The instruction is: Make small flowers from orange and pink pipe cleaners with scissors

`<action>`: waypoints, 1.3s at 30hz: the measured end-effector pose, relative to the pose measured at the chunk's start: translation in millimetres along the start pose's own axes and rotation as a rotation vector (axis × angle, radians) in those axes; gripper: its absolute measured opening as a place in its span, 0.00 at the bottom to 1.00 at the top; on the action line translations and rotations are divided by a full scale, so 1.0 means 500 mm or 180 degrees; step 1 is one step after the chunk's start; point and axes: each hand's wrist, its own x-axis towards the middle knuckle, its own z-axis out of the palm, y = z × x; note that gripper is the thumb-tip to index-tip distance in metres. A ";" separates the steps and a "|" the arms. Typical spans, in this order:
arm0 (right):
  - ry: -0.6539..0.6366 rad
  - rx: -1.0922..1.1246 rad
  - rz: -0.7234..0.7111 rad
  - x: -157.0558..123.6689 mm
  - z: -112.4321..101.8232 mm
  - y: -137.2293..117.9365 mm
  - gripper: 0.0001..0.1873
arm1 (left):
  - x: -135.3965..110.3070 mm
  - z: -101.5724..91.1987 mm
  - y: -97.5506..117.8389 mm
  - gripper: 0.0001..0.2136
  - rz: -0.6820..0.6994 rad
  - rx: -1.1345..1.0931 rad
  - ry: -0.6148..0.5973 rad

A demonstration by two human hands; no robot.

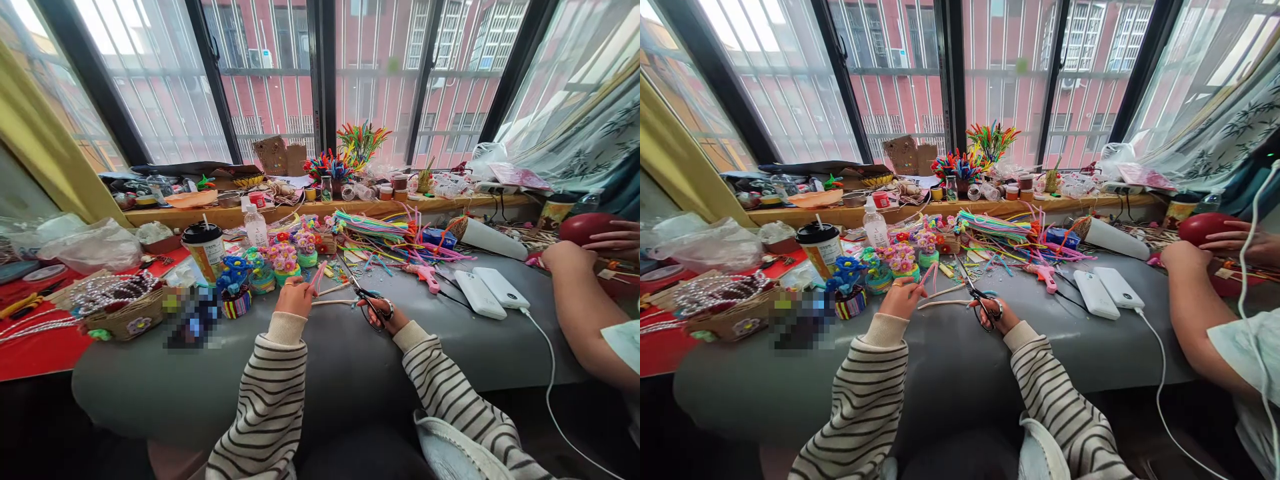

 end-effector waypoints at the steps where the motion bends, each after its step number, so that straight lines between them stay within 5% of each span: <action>1: 0.0015 0.0002 -0.0014 0.000 0.000 0.000 0.19 | 0.000 -0.001 0.005 0.07 0.0067 -0.0089 -0.0035; 6: 0.0002 0.0023 -0.0028 0.002 -0.003 0.003 0.19 | 0.005 -0.016 0.026 0.09 0.0248 -0.1480 -0.1015; 11: -0.0039 0.0049 -0.0030 0.003 -0.005 0.005 0.19 | 0.003 -0.020 0.025 0.07 -0.0193 -0.2859 -0.1477; 23: -0.0089 0.0123 -0.0051 0.000 -0.003 0.003 0.18 | -0.015 -0.026 0.061 0.10 -0.0176 -0.4021 -0.1438; 27: -0.0035 0.0055 -0.0045 -0.001 0.001 -0.001 0.18 | -0.027 -0.022 0.077 0.17 -0.0091 -0.4265 -0.1135; 39: -0.0058 0.0012 -0.0090 0.001 -0.001 0.002 0.19 | -0.022 -0.013 0.059 0.15 -0.0487 -0.5192 -0.0972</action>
